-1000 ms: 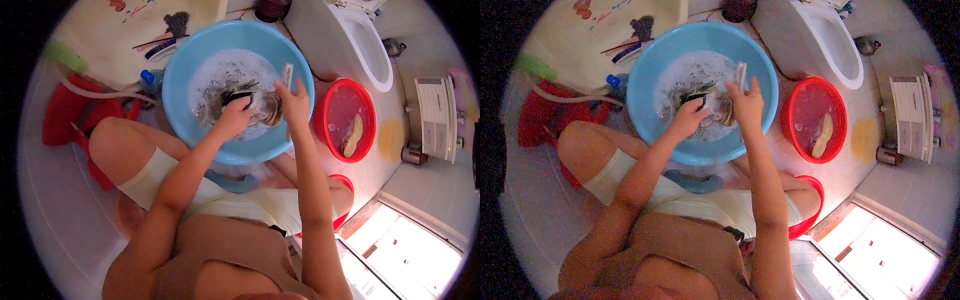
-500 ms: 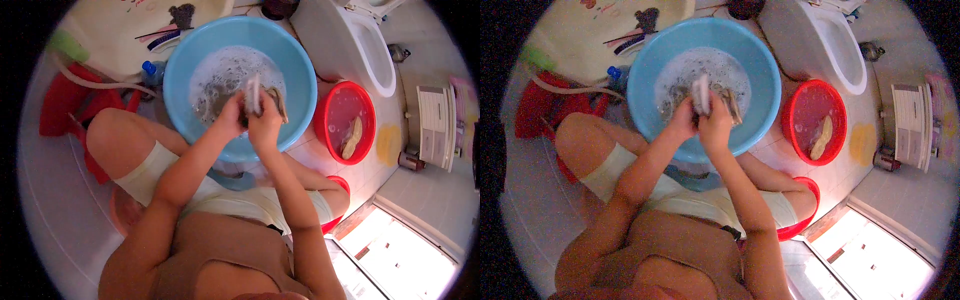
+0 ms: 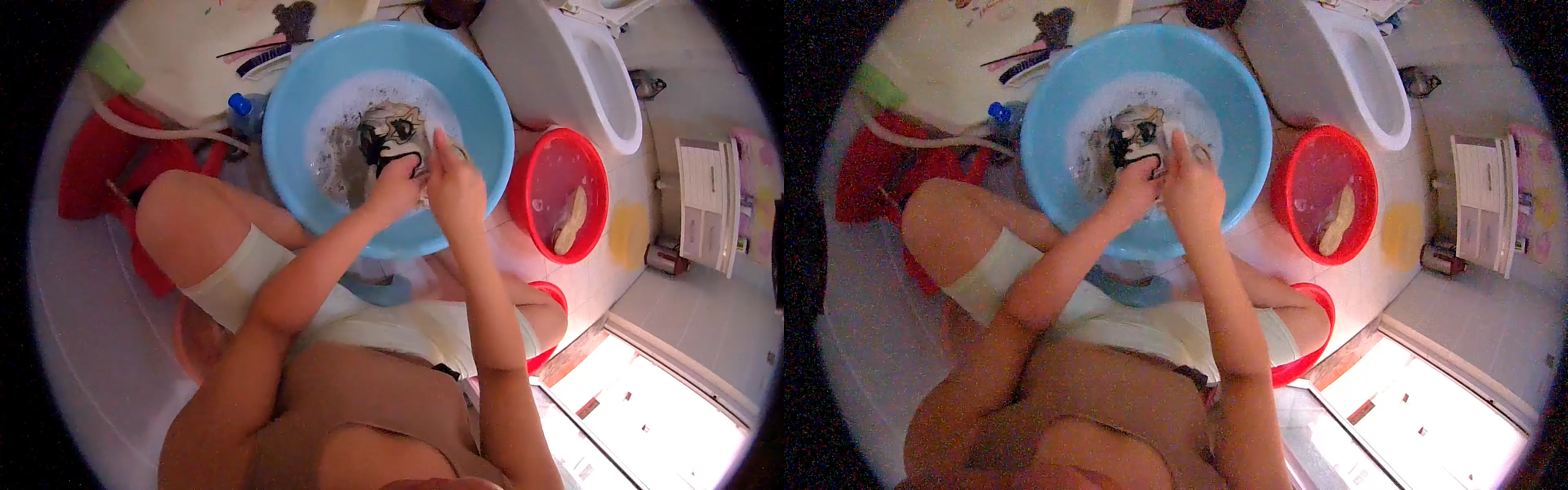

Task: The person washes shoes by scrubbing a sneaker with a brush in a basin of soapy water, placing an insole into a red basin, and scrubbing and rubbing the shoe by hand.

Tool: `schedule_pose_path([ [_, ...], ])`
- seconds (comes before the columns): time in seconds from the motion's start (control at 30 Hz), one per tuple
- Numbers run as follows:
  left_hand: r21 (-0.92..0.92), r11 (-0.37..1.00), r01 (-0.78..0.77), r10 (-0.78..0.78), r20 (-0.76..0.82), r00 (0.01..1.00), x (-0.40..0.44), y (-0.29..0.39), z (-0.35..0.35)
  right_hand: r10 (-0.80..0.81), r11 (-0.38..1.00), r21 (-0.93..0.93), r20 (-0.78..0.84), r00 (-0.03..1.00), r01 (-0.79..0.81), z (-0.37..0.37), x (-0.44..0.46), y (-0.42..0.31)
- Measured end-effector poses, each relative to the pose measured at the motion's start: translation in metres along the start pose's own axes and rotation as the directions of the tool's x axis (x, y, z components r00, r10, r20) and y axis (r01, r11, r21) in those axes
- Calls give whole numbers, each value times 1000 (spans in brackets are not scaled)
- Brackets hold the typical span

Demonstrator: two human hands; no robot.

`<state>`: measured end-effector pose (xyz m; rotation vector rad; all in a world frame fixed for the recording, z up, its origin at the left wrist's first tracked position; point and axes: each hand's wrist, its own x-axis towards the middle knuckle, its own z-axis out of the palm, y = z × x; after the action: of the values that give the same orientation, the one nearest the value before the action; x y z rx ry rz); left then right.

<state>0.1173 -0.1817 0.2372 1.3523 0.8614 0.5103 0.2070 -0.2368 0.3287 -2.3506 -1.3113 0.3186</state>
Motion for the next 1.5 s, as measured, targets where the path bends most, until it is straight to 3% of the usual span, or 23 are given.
schedule_pose_path([
  [0.03, 130, 991, -9, 11, -14, 1000, -5, 0, 0, 20, 1000, -22, -2, 1000, -20, 4, 13, -2],
  [0.07, 127, 991, 43, -40, -22, 999, -8, 3, -4, 122, 990, 52, 128, 984, -130, 6, 23, 7],
  [0.13, 116, 987, 113, -109, -43, 993, -1, 13, -19, -39, 999, 16, 150, 988, 37, 14, -3, 23],
  [0.17, 118, 993, 10, -1, -69, 998, 6, 7, -20, -122, 992, -11, 171, 978, 126, 15, -10, 28],
  [0.23, 137, 976, -168, 184, -112, 977, 9, -13, -15, -2, 999, 37, 130, 991, -3, 11, -10, 18],
  [0.33, 34, 999, 19, -17, -56, 998, 1, 18, -19, 88, 995, 27, 126, 988, -92, 9, -6, 9],
  [0.43, -243, 966, 83, -108, -94, 990, 7, 14, -16, 65, 994, 89, 53, 996, -69, 19, -13, 12],
  [0.53, 211, 974, -85, 104, -79, 991, 4, -5, -3, 159, 980, 115, 58, 986, -165, 14, 6, 6],
  [0.57, 221, 974, -57, 75, -75, 994, -2, 0, -2, 214, 970, 102, 75, 974, -221, 9, 13, 4],
  [0.63, 240, 971, -9, 29, -78, 997, -11, 20, -3, 99, 989, 105, 78, 992, -107, 18, -4, 19],
  [0.73, 107, 982, -154, 168, -137, 976, 3, -5, -10, 47, 990, 132, 23, 999, -49, 24, -8, 17],
  [0.83, 143, 981, 132, -143, 69, 987, -3, 13, -12, 144, 989, 35, -21, 989, -143, 28, 7, 22],
  [0.87, 231, 971, 67, -93, 103, 990, -7, 10, -11, 180, 983, -24, -42, 983, -181, 26, 13, 27],
  [0.93, 387, 917, -90, 24, 172, 985, -6, 5, -11, 249, 963, 127, -97, 964, -236, 25, 13, 54],
  [0.97, 339, 931, -136, 87, 155, 984, 0, 7, -14, 278, 947, 201, -121, 953, -251, 20, 18, 61],
  [1.03, 237, 950, -202, 181, 107, 978, 2, 6, -21, 373, 865, 327, 89, 923, -381, 14, 14, 76],
  [1.07, 85, 989, -119, 98, 219, 971, 8, 2, -25, 412, 806, 374, 200, 889, -458, 9, 5, 80],
  [1.1, 58, 991, -121, 103, 250, 963, 8, -1, -25, 407, 625, 510, 432, 805, -590, 7, 1, 88],
  [1.17, 5, 991, -132, 124, 303, 945, 7, 0, -24, 172, 174, 559, 794, 584, -811, 5, -7, 98],
  [1.3, 68, 983, -173, 130, 417, 900, 2, 7, -33, 124, -121, 626, 780, 614, -771, 18, -33, 97],
  [1.37, 95, 989, -109, 54, 453, 890, 8, 7, -39, 131, -116, 684, 730, 671, -721, 34, -38, 103],
  [1.47, -200, 939, 279, -136, 530, 837, 7, 15, -44, 242, 2, 785, 601, 762, -620, 41, -47, 87],
  [1.5, -253, 926, 280, -118, 511, 851, 7, 21, -44, 293, 62, 811, 542, 788, -581, 39, -51, 77],
])
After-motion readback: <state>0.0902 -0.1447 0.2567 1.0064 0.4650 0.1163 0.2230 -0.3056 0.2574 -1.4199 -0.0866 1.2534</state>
